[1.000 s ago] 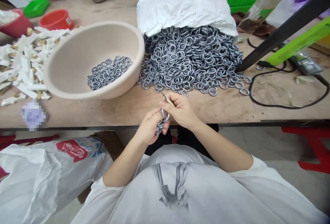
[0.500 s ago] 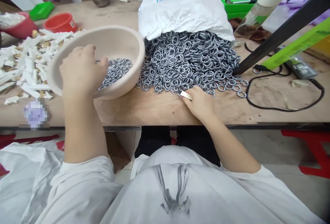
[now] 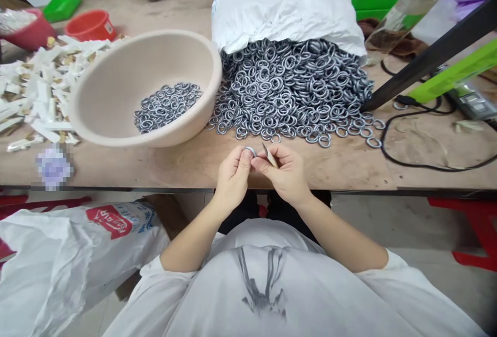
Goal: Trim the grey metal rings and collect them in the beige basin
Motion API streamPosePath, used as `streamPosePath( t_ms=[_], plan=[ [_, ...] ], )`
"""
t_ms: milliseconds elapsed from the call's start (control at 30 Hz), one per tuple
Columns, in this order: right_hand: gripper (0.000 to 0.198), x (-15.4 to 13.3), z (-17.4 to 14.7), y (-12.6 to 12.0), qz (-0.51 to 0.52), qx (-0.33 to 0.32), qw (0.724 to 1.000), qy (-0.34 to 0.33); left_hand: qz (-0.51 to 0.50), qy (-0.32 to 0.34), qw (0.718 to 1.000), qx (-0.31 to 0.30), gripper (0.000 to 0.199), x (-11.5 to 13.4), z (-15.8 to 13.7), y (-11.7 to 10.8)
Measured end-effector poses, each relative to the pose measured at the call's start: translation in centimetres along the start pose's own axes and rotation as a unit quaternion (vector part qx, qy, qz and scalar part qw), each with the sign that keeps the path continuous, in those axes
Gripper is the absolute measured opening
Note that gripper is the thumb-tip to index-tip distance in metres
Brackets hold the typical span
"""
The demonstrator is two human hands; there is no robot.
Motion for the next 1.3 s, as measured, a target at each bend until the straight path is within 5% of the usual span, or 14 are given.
streamPosePath(
  t_ms=[233,367,500,667,967,1133,1300],
  plan=[
    [0.045,0.1,1.3,-0.4,0.003,-0.115,0.993,0.035,-0.222,-0.087,0.967,-0.092,0.047,-1.9,-0.5,0.5],
    [0.048,-0.9,1.1,-1.1,-0.121,-0.1,0.987,-0.014,-0.256,-0.079,0.958,-0.102,0.051,-1.5,-0.7,0.5],
    [0.051,-2.0,-0.2,-0.5,-0.263,-0.177,0.947,-0.049,-0.277,-0.096,0.952,-0.088,0.052,-1.4,-0.8,0.3],
    [0.053,-2.2,-0.5,-0.1,-0.342,-0.176,0.92,-0.073,-0.305,-0.102,0.944,-0.07,0.052,-1.4,-0.7,0.2],
    [0.049,-1.5,-0.1,-0.2,-0.317,-0.196,0.927,-0.048,-0.291,-0.073,0.947,-0.114,0.052,-1.3,-1.1,-0.2],
    [0.059,0.4,1.5,-2.2,-0.304,-0.064,0.95,0.024,-0.227,-0.053,0.944,-0.235,0.048,-0.8,-1.9,0.4],
    [0.048,0.2,1.8,0.6,-0.136,-0.203,0.97,0.017,-0.257,-0.088,0.953,-0.133,0.047,-2.0,-1.6,-1.0]
  ],
)
Point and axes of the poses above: each hand's wrist, its own z-axis towards the middle knuckle, its own y-axis out of the palm, x = y × z, the point moved 4 cm from there along z, towards the middle knuckle, and after that the axes turned 12 degrees about -x, right-handed, at the moved point
